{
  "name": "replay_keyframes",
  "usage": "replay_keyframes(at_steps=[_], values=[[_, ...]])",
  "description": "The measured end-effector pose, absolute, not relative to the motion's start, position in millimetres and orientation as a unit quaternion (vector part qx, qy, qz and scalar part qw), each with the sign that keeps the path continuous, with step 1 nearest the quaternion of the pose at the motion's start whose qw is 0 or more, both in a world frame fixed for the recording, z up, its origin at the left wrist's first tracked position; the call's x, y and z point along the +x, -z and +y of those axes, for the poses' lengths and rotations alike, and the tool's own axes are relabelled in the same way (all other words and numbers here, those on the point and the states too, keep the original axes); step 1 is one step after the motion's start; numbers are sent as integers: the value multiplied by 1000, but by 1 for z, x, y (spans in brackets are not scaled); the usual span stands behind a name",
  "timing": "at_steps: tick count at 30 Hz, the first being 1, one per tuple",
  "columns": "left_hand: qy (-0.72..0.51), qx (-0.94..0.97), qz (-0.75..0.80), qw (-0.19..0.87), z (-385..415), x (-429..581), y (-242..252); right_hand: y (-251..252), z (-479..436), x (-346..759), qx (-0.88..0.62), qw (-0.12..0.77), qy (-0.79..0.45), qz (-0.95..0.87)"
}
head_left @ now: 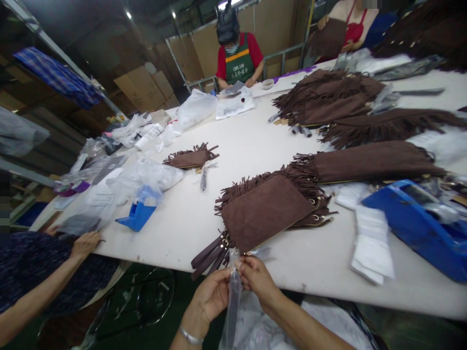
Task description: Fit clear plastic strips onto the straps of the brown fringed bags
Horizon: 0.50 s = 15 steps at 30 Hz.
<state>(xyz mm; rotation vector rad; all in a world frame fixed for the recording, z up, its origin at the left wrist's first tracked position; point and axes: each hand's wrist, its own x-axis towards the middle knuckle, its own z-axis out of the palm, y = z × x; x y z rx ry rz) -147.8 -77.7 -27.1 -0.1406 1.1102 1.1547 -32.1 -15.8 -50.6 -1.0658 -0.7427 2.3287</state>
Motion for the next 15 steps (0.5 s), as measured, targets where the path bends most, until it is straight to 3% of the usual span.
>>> replay_keyframes(at_steps=[5,15], values=[[-548,-57,484,680,-84,-135,30,56,-16,-33,-406,227,-845,-264],[-498,-38,482,720,-81,-152,37,68,-10,-30,-398,217,-833,-318]])
